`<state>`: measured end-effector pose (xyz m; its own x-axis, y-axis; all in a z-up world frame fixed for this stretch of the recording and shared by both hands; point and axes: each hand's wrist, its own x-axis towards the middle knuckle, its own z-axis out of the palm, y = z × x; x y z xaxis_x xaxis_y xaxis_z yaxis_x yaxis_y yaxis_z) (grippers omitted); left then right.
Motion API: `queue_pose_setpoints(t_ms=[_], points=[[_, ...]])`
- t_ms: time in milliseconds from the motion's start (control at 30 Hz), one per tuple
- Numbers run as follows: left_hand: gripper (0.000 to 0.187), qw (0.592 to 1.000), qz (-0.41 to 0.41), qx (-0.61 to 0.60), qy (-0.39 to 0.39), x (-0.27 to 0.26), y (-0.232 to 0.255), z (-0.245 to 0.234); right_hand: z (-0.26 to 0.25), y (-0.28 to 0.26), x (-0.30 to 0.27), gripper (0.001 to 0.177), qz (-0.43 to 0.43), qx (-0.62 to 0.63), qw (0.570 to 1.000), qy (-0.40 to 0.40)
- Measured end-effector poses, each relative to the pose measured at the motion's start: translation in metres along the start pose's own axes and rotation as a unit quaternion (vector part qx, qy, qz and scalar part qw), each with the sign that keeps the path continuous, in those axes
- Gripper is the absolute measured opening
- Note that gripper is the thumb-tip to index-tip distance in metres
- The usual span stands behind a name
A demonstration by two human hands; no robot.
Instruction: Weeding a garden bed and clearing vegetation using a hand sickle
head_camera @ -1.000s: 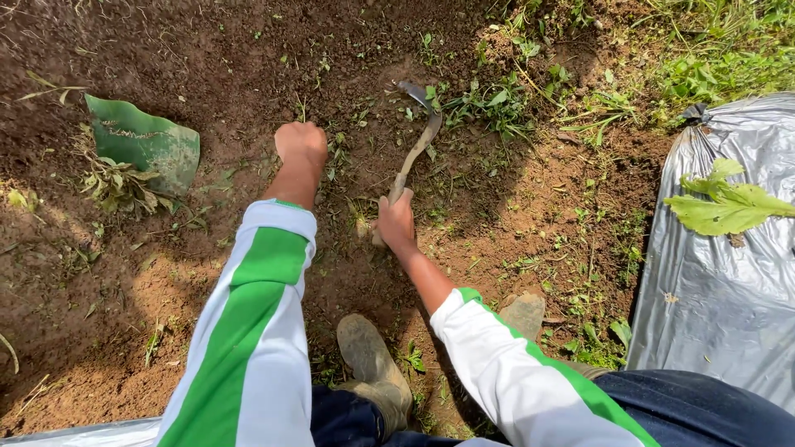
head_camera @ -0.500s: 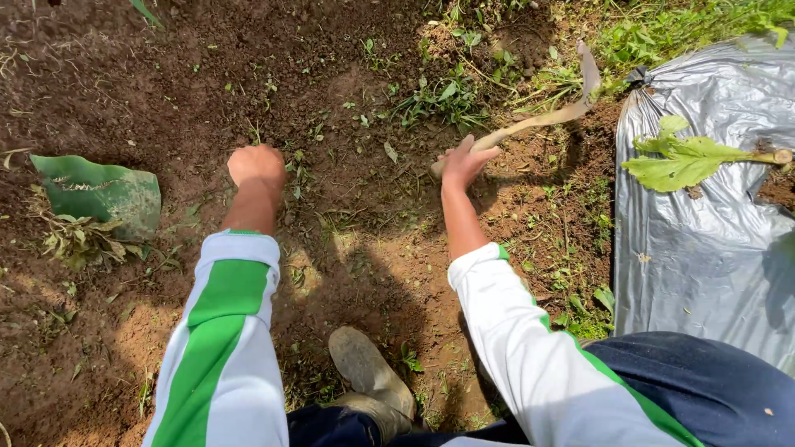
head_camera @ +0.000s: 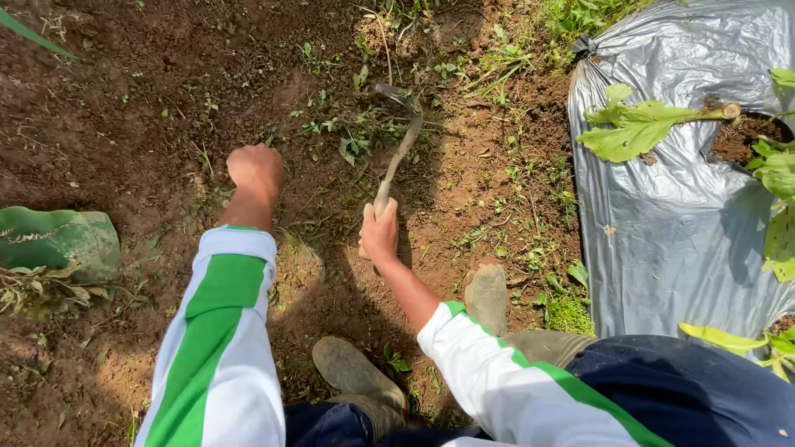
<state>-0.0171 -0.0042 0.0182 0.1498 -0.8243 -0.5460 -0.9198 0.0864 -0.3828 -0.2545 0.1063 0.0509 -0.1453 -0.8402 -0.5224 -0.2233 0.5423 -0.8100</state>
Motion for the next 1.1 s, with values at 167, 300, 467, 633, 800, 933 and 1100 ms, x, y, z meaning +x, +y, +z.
queue_pose_setpoints(t_ms=[167, 300, 467, 633, 800, 933, 1100], points=[[0.03, 0.999, -0.006, 0.037, 0.007, 0.008, 0.013, -0.012, -0.041, -0.007, 0.083, 0.058, -0.039, 0.126, 0.979, 0.155], [0.033, 1.0, -0.011, 0.018, 0.012, 0.001, 0.009, -0.019, -0.038, 0.014, 0.121, 0.065, -0.059, 0.084, 0.971, 0.215], [0.03, 1.0, -0.01, 0.002, -0.002, 0.019, 0.006, -0.01, -0.006, 0.032, 0.08, 0.058, 0.019, 0.102, 0.994, 0.033], [0.028, 1.0, 0.004, -0.022, -0.006, 0.031, 0.015, -0.012, -0.015, 0.016, 0.077, 0.054, 0.033, 0.15, 0.986, 0.059], [0.027, 0.999, -0.006, -0.037, 0.0, 0.022, 0.019, -0.007, -0.026, -0.056, 0.065, 0.067, -0.066, 0.127, 0.944, 0.298], [0.025, 1.0, 0.017, -0.009, -0.003, 0.003, 0.016, -0.012, -0.007, -0.009, 0.041, 0.053, -0.007, 0.159, 0.983, 0.096], [0.022, 1.0, 0.023, -0.007, 0.006, 0.006, 0.018, -0.014, 0.03, 0.03, -0.01, 0.039, 0.008, 0.095, 0.993, -0.068]])
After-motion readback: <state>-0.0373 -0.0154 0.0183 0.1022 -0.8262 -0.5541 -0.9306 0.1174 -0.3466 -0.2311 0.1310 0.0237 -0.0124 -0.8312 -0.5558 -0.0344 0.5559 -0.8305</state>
